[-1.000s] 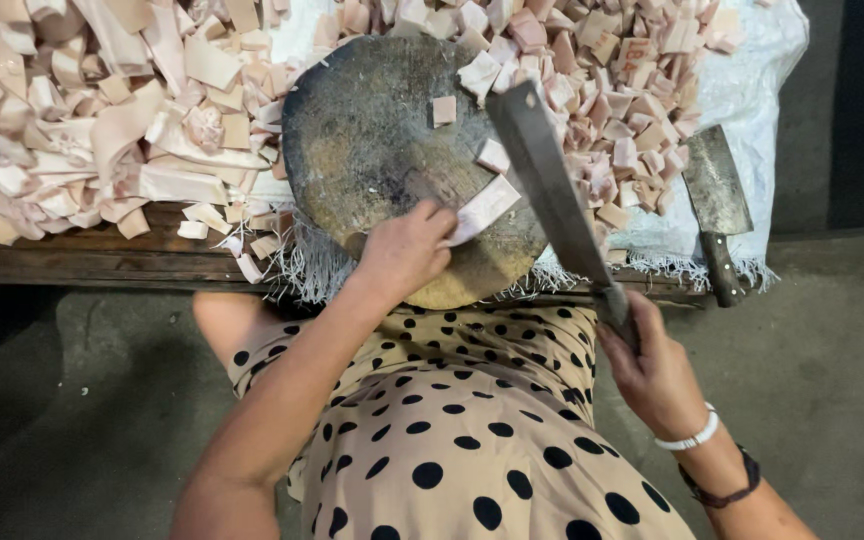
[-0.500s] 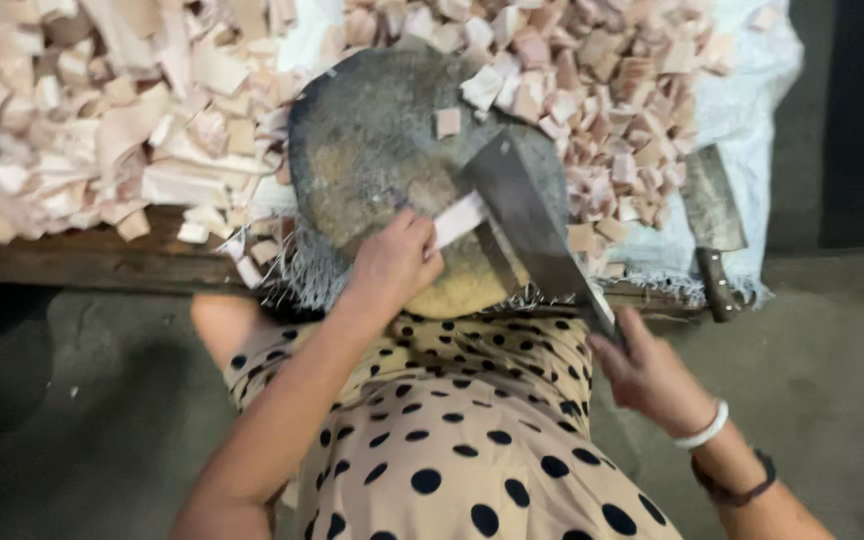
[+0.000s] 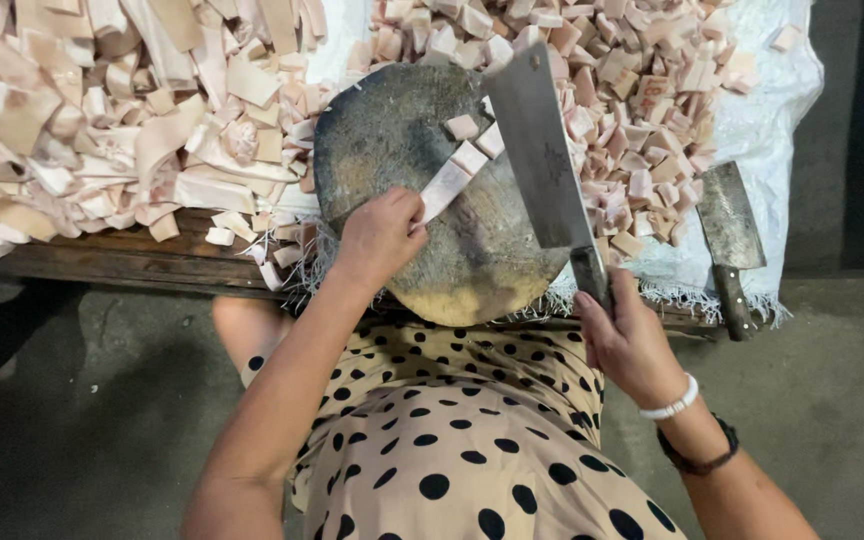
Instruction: The person cuts long strips of pork skin into small square pieces using a cleaver on a wooden chopping board, handling the strips by hand and moving the cut pieces into a large pile on the bench.
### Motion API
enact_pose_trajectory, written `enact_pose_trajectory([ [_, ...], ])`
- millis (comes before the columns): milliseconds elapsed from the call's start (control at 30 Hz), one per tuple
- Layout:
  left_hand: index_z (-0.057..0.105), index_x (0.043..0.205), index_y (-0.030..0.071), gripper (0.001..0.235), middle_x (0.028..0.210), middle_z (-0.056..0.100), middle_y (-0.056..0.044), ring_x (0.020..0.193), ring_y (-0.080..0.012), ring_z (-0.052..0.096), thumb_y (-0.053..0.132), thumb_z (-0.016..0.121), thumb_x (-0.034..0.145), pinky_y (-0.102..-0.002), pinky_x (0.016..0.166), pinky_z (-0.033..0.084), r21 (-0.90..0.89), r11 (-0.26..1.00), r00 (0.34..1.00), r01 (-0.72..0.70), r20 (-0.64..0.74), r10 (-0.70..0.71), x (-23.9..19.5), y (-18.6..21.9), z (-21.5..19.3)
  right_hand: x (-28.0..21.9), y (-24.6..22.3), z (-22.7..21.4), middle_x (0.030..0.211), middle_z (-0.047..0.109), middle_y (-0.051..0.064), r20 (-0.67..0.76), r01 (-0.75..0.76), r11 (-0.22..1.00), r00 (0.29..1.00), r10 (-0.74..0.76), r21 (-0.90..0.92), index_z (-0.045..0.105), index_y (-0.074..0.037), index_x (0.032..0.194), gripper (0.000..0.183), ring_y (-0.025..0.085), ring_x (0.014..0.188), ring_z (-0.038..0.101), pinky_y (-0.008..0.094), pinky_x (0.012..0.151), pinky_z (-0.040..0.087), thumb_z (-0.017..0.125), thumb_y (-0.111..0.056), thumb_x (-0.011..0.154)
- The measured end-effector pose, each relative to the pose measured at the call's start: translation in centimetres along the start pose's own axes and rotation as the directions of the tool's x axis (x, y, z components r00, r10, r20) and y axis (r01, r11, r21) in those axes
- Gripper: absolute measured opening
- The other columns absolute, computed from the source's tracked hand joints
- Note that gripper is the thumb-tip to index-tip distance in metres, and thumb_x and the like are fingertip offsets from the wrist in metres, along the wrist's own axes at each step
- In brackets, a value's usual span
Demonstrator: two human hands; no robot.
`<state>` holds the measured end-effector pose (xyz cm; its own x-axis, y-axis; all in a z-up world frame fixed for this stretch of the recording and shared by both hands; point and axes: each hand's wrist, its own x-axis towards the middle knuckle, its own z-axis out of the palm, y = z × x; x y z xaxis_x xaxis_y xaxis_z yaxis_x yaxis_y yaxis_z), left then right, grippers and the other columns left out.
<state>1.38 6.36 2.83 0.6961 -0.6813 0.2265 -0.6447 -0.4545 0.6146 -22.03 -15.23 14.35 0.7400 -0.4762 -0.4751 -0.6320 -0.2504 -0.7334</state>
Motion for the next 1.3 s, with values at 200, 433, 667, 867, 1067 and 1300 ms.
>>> enact_pose_trajectory([
  [200,0.064,0.089,0.01,0.015,0.094,0.065,-0.007,0.085,-0.031,0.068,0.011,0.075,0.079,-0.043,0.075,0.056,0.077,0.997,0.999,0.009,-0.041,-0.005,0.5,-0.7,0.1,-0.1,1.9,-0.6,0.073,0.063,0.017,-0.111,0.498,0.778,0.812,-0.574,-0.383,0.04,0.003,0.128,0.04,0.027,0.054,0.062,0.041,0.049,0.048,0.061,-0.016,0.1],
  [433,0.064,0.088,0.009,0.015,0.092,0.063,-0.009,0.085,-0.0319,0.066,0.015,0.076,0.08,-0.044,0.074,0.055,0.06,0.998,1.0,0.0,0.001,0.0,0.0,-0.1,-0.9,4.2,6.3,0.0,0.071,0.067,0.025,0.214,0.363,0.78,0.932,-0.294,-0.51,0.04,0.001,0.114,0.035,0.046,0.065,0.066,0.053,0.057,0.05,0.061,-0.023,0.099],
  [667,0.063,0.087,0.009,0.015,0.091,0.063,-0.007,0.085,-0.0294,0.067,0.014,0.075,0.08,-0.043,0.073,0.055,0.079,0.997,1.0,0.022,-0.021,-0.02,-1.2,-1.3,-1.1,2.7,3.5,-0.7,0.071,0.061,0.024,0.17,0.157,0.955,0.979,-0.116,-0.253,0.046,0.0,0.112,0.029,0.045,0.058,0.06,0.053,0.052,0.047,0.06,-0.021,0.097],
  [867,0.064,0.09,0.009,0.016,0.096,0.065,-0.008,0.091,-0.0313,0.066,0.013,0.077,0.08,-0.044,0.077,0.056,0.054,0.995,0.995,-0.079,-0.062,0.082,1.1,0.8,1.7,1.2,0.4,-1.2,0.067,0.064,0.019,-0.022,0.177,0.936,0.981,-0.193,-0.305,0.047,-0.003,0.115,0.027,0.033,0.055,0.063,0.045,0.051,0.049,0.06,-0.02,0.099],
  [1067,0.066,0.099,0.005,0.022,0.101,0.063,-0.014,0.093,-0.0357,0.063,0.009,0.075,0.079,-0.047,0.077,0.053,-0.074,0.997,0.996,0.015,-0.085,-0.021,0.2,1.6,1.0,2.7,4.9,1.3,0.072,0.066,0.02,0.033,0.364,0.828,0.921,-0.388,-0.426,0.041,-0.003,0.114,0.032,0.036,0.058,0.066,0.045,0.052,0.051,0.062,-0.023,0.099],
  [1300,0.069,0.098,0.005,0.013,0.099,0.065,-0.01,0.096,-0.0329,0.063,0.01,0.073,0.087,-0.044,0.083,0.055,0.051,0.999,1.0,0.002,-0.03,0.0,0.4,0.6,2.3,3.7,2.3,-0.2,0.067,0.056,0.022,0.028,-0.098,0.983,0.994,0.103,-0.152,0.047,-0.007,0.12,0.028,0.038,0.047,0.05,0.051,0.048,0.039,0.06,-0.022,0.1],
])
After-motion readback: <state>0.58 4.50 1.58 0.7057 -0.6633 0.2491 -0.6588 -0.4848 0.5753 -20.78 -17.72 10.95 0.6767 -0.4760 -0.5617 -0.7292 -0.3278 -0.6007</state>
